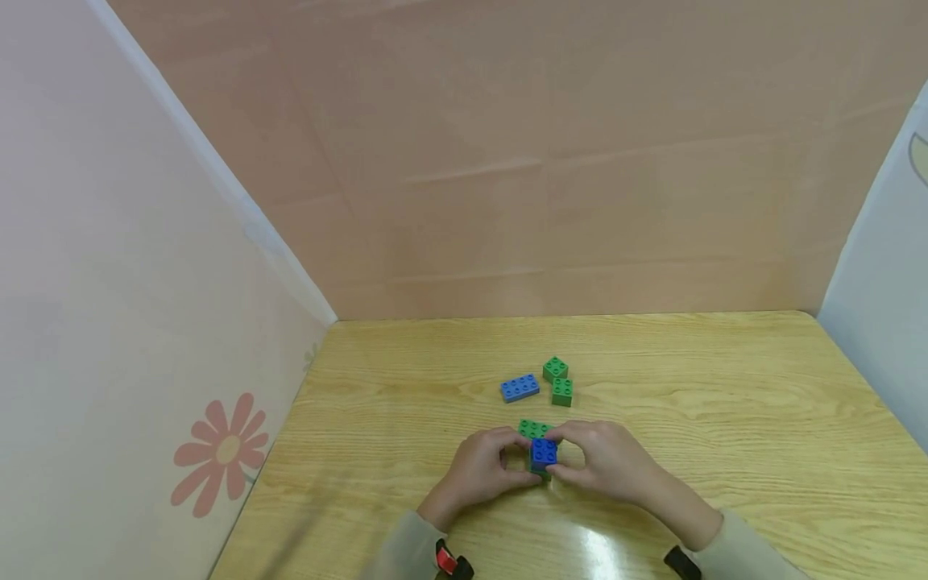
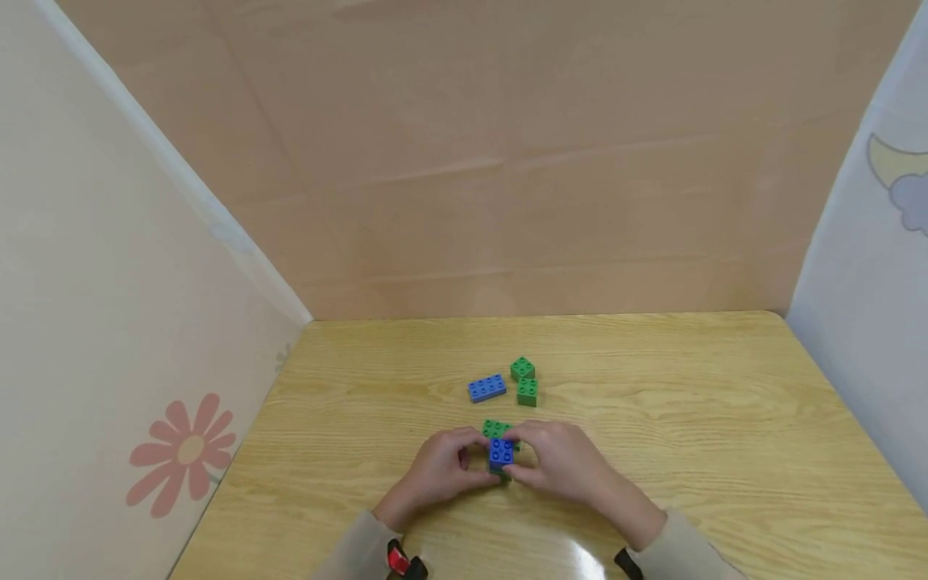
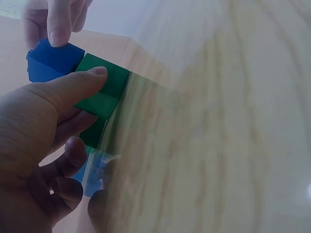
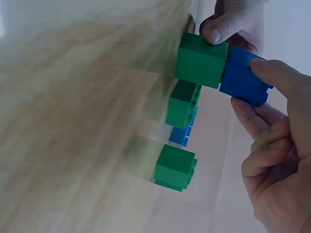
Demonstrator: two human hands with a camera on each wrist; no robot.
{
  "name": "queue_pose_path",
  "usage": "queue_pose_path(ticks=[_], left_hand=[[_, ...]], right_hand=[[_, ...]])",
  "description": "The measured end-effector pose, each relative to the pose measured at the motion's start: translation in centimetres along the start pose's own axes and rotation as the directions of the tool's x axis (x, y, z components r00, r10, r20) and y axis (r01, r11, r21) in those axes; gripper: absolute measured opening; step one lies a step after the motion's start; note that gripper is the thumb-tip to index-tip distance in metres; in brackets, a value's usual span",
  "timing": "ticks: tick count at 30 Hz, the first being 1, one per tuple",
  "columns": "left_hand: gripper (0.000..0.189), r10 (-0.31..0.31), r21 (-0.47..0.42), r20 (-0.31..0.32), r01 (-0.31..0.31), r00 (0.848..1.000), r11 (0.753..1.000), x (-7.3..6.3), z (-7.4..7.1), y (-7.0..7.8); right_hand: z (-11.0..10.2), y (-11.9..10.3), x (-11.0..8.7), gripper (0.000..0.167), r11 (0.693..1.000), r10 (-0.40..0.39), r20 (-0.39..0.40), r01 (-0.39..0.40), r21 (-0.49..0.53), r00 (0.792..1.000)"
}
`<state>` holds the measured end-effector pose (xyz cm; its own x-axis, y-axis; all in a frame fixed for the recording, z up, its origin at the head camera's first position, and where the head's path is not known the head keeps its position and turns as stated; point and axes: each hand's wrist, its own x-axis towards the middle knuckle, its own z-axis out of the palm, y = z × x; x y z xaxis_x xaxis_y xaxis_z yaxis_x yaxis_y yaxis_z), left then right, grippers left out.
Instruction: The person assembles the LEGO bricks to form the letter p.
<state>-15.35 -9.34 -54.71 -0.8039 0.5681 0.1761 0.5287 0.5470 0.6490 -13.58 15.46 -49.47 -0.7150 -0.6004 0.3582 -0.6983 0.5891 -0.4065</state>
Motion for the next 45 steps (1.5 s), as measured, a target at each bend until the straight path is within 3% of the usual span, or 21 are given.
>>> queue_pose_path(ticks=[14,22,31,45], left_hand=[[0.037,0.036,0.027,-0.012,-0.036,0.999,0.999,0.1,0.0,0.0],[0.035,0.018,-0.010,-0.004,-0.018,1.000,1.000,-0.1,0.0,-0.2],[0.033,0.011,-0.037,-0.011,-0.011,1.000,0.999,-0.1,-0.1,0.0],[0.034,-0.011,-0.014,0.003,0.011,1.000,1.000,0.1,-0.2,0.4]], right_hand=[[-0.4,-0.4,1.2,0.028,0.999,-0.050,0.063,0.051,-0.012,0.997],[-0.2,-0.4,1.1,0.030,0.999,-0.048,0.074,0.047,0.015,0.996],[0.1,-0.2,0.9,0.031,0.994,-0.106,0.031,0.106,-0.005,0.994],[-0.1,0.0,0.8,0.031,0.998,-0.020,0.074,0.016,0.057,0.997]])
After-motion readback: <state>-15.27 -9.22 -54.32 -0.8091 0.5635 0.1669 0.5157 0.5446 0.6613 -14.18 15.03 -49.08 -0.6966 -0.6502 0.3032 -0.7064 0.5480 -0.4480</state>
